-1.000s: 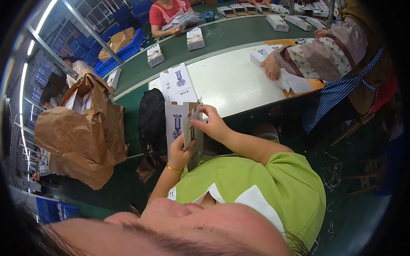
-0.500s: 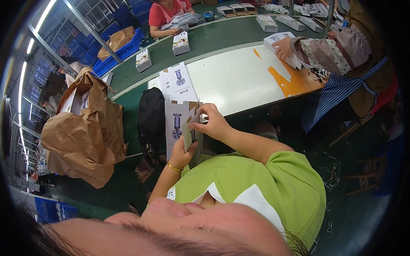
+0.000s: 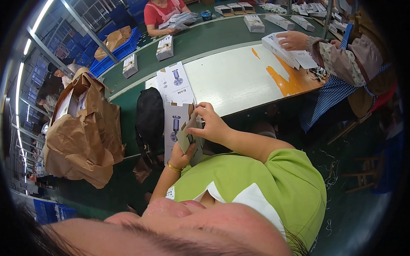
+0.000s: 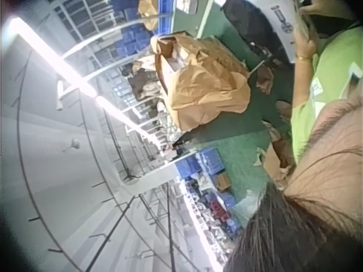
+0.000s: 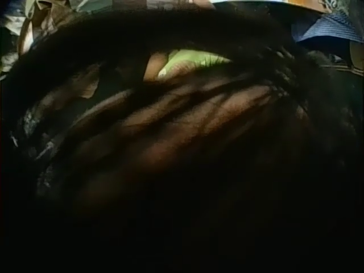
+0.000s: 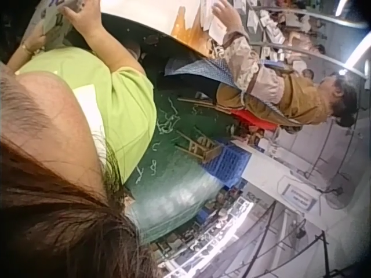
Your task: Assemble and fold product boxes on an assembly line.
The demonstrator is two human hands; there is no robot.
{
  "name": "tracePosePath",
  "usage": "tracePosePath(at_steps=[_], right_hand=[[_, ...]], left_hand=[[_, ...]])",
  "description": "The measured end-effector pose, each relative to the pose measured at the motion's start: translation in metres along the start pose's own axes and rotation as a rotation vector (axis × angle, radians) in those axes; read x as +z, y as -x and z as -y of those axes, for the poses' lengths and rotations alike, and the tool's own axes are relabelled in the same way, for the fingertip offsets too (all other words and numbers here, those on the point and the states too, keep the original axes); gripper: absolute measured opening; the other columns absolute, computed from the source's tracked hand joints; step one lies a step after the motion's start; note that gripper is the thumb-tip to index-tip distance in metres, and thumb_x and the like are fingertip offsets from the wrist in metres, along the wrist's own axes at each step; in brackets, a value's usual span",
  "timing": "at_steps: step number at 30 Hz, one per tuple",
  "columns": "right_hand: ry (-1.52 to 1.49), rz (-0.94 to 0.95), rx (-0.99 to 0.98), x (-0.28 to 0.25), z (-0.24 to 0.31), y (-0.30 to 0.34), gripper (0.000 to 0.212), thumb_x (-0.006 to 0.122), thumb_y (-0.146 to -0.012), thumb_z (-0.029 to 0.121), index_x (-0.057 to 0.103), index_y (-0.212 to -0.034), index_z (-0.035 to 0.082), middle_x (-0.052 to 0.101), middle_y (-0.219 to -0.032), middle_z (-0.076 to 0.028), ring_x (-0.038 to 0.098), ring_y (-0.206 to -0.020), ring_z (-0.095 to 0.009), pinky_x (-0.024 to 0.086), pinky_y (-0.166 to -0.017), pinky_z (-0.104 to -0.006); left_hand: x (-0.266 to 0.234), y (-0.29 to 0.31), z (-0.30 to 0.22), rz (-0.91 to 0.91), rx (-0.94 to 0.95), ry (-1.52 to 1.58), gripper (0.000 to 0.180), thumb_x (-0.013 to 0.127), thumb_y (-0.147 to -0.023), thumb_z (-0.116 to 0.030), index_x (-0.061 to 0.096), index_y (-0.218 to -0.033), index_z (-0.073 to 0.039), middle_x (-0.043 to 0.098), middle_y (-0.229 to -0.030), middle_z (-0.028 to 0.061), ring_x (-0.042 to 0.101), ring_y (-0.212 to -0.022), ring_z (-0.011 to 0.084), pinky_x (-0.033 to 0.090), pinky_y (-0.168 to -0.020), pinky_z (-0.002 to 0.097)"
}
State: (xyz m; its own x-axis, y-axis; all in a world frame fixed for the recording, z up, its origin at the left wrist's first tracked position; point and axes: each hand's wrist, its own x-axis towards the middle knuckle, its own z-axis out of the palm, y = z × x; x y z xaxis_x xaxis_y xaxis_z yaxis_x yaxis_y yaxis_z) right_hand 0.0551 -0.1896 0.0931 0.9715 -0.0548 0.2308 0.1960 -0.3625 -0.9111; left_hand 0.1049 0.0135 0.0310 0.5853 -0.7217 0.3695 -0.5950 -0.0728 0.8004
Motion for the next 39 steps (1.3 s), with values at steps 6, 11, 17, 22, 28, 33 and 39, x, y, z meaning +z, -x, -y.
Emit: tracePosePath(at_steps=[6,11,17,22,28,33,39], right_hand=[[0.155,0.013,-0.155,-0.011,0.000,-0.003,0.053,0.076,-0.076,0.036,0.050,-0.113,0.009,0.034,-0.126,-0.015,0.040,-0.118,-0.034,0.037,-0.099,-0.0428],[0.111,0.146,-0.106,-0.020,0.020,0.002,0.055,0.078,-0.074,0.031,0.047,-0.116,0.013,0.030,-0.141,-0.020,0.036,-0.128,-0.036,0.033,-0.104,-0.0448],[-0.069,0.182,-0.103,-0.018,0.022,-0.002,0.058,0.081,-0.072,0.027,0.047,-0.116,0.011,0.041,-0.138,-0.015,0.040,-0.128,-0.028,0.033,-0.106,-0.0424],[-0.164,0.149,-0.005,-0.017,0.011,-0.014,0.056,0.082,-0.070,0.024,0.050,-0.112,0.008,0.046,-0.132,-0.012,0.047,-0.121,-0.025,0.039,-0.103,-0.0405],[-0.115,0.086,-0.010,-0.018,0.005,-0.012,0.054,0.083,-0.069,0.024,0.051,-0.109,0.007,0.048,-0.129,-0.012,0.051,-0.117,-0.025,0.042,-0.100,-0.0400],[-0.067,0.048,-0.003,-0.018,0.012,-0.011,0.050,0.082,-0.070,0.025,0.053,-0.106,0.007,0.050,-0.127,-0.012,0.051,-0.116,-0.025,0.043,-0.098,-0.0377],[0.154,0.070,-0.113,-0.025,0.004,-0.016,0.040,0.079,-0.072,0.019,0.055,-0.101,0.004,0.060,-0.110,-0.011,0.056,-0.107,-0.023,0.043,-0.094,-0.0303]], left_hand=[[-0.006,0.001,-0.019,0.051,0.010,-0.040,0.041,0.054,-0.084,-0.003,0.047,-0.124,0.002,0.057,-0.112,0.0238,0.054,-0.102,0.0427,0.044,-0.088,0.0397],[-0.012,-0.003,-0.038,0.037,0.069,-0.043,0.040,0.053,-0.084,-0.002,0.047,-0.123,0.003,0.056,-0.113,0.0244,0.053,-0.102,0.0437,0.044,-0.088,0.0402],[-0.018,-0.005,-0.052,0.085,0.077,-0.180,0.042,0.055,-0.083,-0.002,0.046,-0.124,0.003,0.055,-0.114,0.0240,0.054,-0.103,0.0429,0.044,-0.089,0.0404],[-0.012,-0.016,-0.048,-0.014,0.063,-0.115,0.045,0.057,-0.082,-0.001,0.046,-0.125,0.002,0.057,-0.113,0.0234,0.056,-0.103,0.0412,0.046,-0.088,0.0389],[-0.001,-0.016,-0.023,-0.008,0.013,-0.026,0.050,0.058,-0.080,-0.002,0.045,-0.128,0.000,0.059,-0.110,0.0225,0.059,-0.100,0.0399,0.047,-0.087,0.0382],[-0.008,-0.019,-0.025,-0.062,0.046,-0.059,0.048,0.061,-0.079,-0.004,0.048,-0.125,0.000,0.060,-0.108,0.0224,0.060,-0.095,0.0398,0.048,-0.084,0.0376],[-0.012,-0.006,-0.020,-0.131,0.100,-0.134,0.040,0.064,-0.080,-0.012,0.055,-0.117,0.000,0.061,-0.107,0.0199,0.059,-0.097,0.0378,0.046,-0.086,0.0390]])
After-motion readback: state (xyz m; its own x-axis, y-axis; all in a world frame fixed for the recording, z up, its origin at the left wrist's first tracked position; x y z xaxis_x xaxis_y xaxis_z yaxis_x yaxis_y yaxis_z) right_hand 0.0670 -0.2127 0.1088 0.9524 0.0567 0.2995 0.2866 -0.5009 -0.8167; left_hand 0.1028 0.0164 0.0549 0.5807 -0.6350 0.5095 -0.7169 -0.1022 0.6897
